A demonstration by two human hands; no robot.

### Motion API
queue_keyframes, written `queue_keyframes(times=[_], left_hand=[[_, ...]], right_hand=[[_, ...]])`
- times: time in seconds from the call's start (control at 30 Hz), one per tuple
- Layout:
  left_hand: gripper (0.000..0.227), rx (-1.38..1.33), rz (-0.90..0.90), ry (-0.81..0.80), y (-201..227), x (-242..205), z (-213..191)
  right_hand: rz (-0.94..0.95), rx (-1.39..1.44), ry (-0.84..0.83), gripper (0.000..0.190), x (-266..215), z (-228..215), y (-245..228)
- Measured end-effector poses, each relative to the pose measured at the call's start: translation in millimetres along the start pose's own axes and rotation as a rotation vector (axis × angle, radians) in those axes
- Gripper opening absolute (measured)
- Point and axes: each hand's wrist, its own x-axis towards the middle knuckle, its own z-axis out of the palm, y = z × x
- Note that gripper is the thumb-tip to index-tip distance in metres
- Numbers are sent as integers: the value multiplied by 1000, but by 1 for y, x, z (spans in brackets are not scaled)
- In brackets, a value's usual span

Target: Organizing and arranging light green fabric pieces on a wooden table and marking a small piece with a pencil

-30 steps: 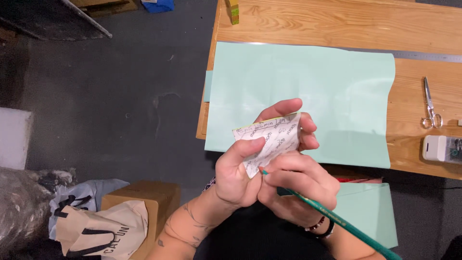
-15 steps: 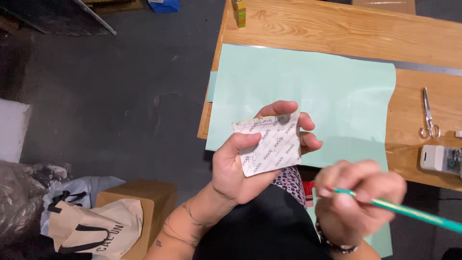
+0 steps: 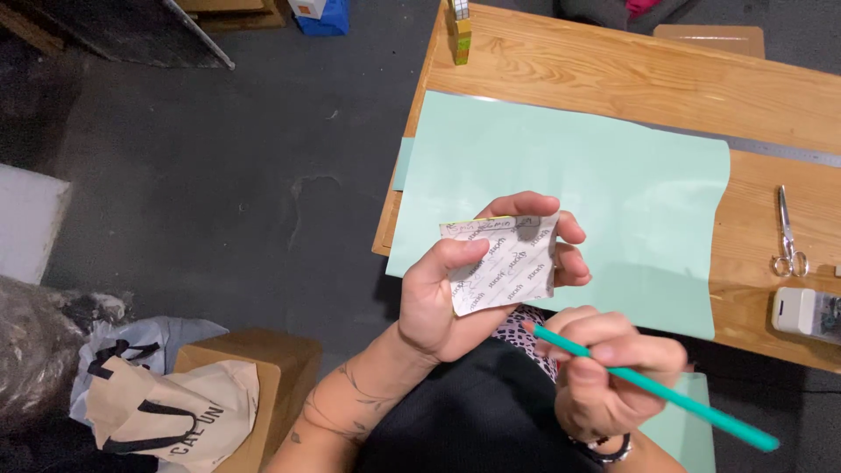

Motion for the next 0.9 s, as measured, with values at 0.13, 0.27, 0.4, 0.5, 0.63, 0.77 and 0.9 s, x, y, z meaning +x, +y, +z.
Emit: queue_keyframes(times=[0.13, 0.27, 0.4, 0.5, 0.63, 0.77, 0.9], left_hand=[[46, -7, -11, -20, 2, -1, -2], [46, -74, -20, -4, 2, -1, -3], [47, -93, -43, -4, 3, -3, -5], [46, -103, -51, -13, 4, -4, -6], [46, -103, -41, -12, 5, -4, -6], [46, -114, -44, -7, 4, -5, -4], [46, -28, -31, -16, 8, -3, -4]], right_hand=[[41, -92, -40, 14, -7, 4, 0], [162, -63, -2, 18, -11, 8, -2], [215, -93, -49, 23, -12, 8, -2], [258, -196, -97, 22, -8, 9, -4], [202, -159, -44, 21, -11, 8, 0], [178, -140, -51, 21, -11, 8, 4], [135, 20, 6, 19, -8, 9, 0]])
